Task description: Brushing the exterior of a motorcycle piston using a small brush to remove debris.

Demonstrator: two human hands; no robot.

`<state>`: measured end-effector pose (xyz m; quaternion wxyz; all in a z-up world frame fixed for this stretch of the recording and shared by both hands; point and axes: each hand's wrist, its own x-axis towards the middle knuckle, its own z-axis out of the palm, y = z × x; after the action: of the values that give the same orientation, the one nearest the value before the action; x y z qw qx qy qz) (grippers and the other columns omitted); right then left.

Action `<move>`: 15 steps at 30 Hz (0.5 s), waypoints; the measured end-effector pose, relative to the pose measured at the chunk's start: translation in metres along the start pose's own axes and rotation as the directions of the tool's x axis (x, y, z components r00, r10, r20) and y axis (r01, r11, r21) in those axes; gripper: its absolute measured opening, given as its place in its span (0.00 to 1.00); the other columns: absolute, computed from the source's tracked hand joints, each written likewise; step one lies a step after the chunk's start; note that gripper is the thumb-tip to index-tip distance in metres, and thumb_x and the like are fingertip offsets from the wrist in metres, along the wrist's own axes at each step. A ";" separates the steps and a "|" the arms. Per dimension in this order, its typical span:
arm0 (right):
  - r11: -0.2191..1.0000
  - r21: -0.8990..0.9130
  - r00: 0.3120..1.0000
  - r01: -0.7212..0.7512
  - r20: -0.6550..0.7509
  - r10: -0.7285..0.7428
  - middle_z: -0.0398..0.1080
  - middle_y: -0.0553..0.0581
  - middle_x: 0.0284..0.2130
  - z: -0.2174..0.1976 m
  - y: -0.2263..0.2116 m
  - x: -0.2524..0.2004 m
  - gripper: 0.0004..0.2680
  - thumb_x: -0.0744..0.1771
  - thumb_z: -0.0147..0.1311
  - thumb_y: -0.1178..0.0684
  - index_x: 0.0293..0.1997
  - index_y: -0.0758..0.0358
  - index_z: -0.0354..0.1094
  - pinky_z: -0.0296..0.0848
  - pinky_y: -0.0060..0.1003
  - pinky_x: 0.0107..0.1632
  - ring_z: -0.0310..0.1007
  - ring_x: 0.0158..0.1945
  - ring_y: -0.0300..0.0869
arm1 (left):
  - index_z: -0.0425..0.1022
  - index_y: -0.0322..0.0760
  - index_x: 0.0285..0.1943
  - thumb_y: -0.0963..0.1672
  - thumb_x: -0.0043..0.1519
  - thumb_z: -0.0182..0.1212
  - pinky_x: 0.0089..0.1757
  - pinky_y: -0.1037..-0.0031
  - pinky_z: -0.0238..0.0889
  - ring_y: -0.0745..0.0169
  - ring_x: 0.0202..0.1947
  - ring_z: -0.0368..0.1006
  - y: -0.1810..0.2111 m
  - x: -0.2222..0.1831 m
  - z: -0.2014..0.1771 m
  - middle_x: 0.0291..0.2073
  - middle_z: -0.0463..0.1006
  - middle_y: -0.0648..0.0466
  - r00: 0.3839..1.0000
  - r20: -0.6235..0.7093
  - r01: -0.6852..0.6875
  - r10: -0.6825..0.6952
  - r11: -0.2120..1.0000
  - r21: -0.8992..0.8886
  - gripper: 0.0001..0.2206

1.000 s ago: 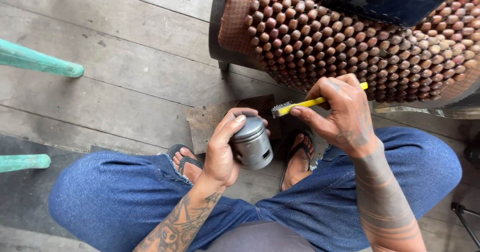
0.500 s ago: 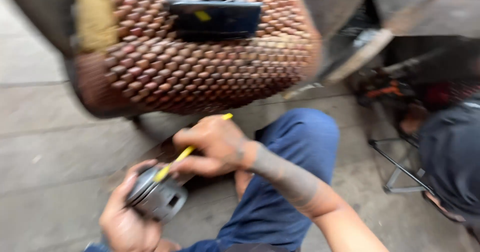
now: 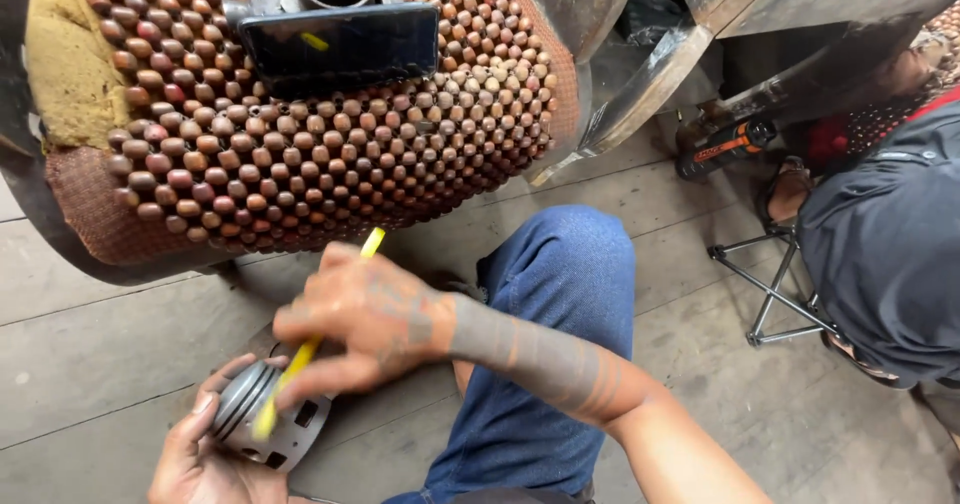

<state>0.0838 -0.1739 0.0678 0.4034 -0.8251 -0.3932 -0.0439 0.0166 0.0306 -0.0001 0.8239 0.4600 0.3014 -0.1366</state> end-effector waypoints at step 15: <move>0.998 0.052 0.994 -0.040 0.103 0.035 0.68 0.48 0.18 -0.003 -0.002 0.003 0.15 0.64 0.53 0.36 0.24 0.56 0.65 0.60 0.39 0.49 0.69 0.24 0.42 | 0.68 0.21 0.60 0.44 0.64 0.39 0.54 0.64 0.61 0.46 0.51 0.70 -0.010 -0.003 0.003 0.49 0.75 0.35 1.000 -0.006 -0.031 0.031 0.994 -0.108 0.22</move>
<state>0.0850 -0.1733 0.0721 0.4056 -0.8223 -0.3988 0.0167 0.0105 0.0225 -0.0044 0.8489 0.4198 0.3032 -0.1063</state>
